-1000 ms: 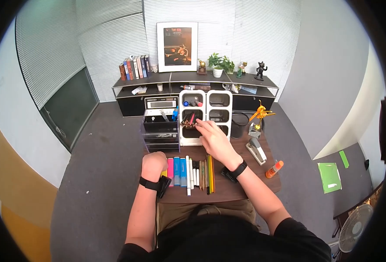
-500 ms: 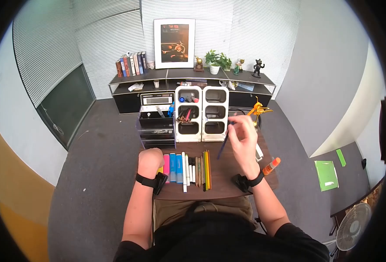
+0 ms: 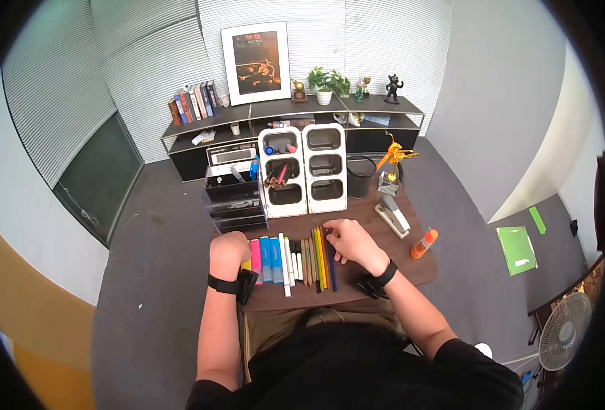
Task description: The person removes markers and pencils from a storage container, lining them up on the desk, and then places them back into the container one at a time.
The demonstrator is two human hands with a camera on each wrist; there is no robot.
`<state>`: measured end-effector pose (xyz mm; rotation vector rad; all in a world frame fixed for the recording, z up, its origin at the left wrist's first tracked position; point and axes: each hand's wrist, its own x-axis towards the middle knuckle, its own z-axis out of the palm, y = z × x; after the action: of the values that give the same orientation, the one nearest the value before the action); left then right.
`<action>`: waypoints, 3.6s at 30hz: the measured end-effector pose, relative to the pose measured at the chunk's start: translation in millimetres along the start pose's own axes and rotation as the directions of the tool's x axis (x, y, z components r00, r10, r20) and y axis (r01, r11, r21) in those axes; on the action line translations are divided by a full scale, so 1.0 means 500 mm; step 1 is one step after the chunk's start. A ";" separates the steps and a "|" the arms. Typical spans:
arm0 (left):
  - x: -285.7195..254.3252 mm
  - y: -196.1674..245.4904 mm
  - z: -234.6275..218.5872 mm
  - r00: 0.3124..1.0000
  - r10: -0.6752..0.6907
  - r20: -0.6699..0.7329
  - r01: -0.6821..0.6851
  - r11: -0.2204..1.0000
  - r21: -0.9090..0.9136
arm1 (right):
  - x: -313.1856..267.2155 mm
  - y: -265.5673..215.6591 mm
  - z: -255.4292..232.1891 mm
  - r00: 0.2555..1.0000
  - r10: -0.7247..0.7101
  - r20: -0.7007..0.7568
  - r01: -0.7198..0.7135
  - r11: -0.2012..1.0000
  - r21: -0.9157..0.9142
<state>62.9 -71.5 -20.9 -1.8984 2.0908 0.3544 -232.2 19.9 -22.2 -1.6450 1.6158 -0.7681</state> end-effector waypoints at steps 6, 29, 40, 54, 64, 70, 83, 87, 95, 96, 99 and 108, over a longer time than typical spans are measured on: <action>0.013 -0.010 0.023 0.992 0.033 -0.124 -0.033 0.999 0.001 | -0.005 -0.004 0.003 1.000 -0.013 -0.012 0.014 0.998 0.068; 0.010 -0.012 0.030 0.985 0.050 -0.163 -0.053 0.999 -0.014 | 0.141 -0.090 0.015 0.618 -0.786 0.004 0.613 0.479 -0.628; 0.000 0.001 0.007 0.998 0.016 -0.068 -0.018 0.999 -0.031 | 0.075 -0.136 -0.043 0.216 -0.798 -0.563 0.622 0.557 -0.551; 0.002 -0.001 0.024 0.989 0.005 -0.149 -0.007 1.000 -0.017 | 0.050 0.059 -0.061 0.992 -0.090 -0.093 0.095 0.994 0.053; 0.012 -0.011 0.025 0.988 0.029 -0.155 -0.029 1.000 0.001 | 0.024 0.024 -0.015 1.000 -0.008 0.002 0.008 1.000 0.022; 0.001 -0.001 0.016 0.993 -0.001 -0.118 -0.004 0.999 -0.036 | 0.016 0.016 -0.011 0.999 -0.013 0.035 0.012 0.999 0.043; -0.011 0.007 0.018 0.984 0.039 -0.176 -0.051 0.997 -0.062 | 0.041 -0.065 -0.019 0.824 -0.566 -0.014 0.480 0.711 -0.515; -0.004 0.010 0.024 0.980 0.027 -0.199 -0.033 0.999 -0.028 | 0.108 -0.080 0.005 0.684 -0.725 0.085 0.610 0.505 -0.610; -0.001 0.008 0.034 0.972 0.035 -0.232 -0.047 0.998 -0.043 | 0.136 -0.102 0.008 0.639 -0.769 0.012 0.599 0.488 -0.635; 0.000 0.009 0.033 0.973 0.032 -0.228 -0.042 0.998 -0.040 | 0.132 -0.107 0.009 0.622 -0.783 -0.012 0.602 0.487 -0.632; 0.000 0.009 0.036 0.971 0.038 -0.236 -0.048 0.998 -0.036 | 0.126 -0.123 0.010 0.585 -0.810 -0.043 0.602 0.469 -0.647; 0.006 0.006 0.061 0.936 0.062 -0.347 -0.072 0.997 -0.015 | 0.148 -0.114 0.008 0.605 -0.793 -0.073 0.578 0.501 -0.644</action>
<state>61.3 -62.5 -50.1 -2.0311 2.3866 0.0633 -191.8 -54.9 17.5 -2.8630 1.4409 -1.1123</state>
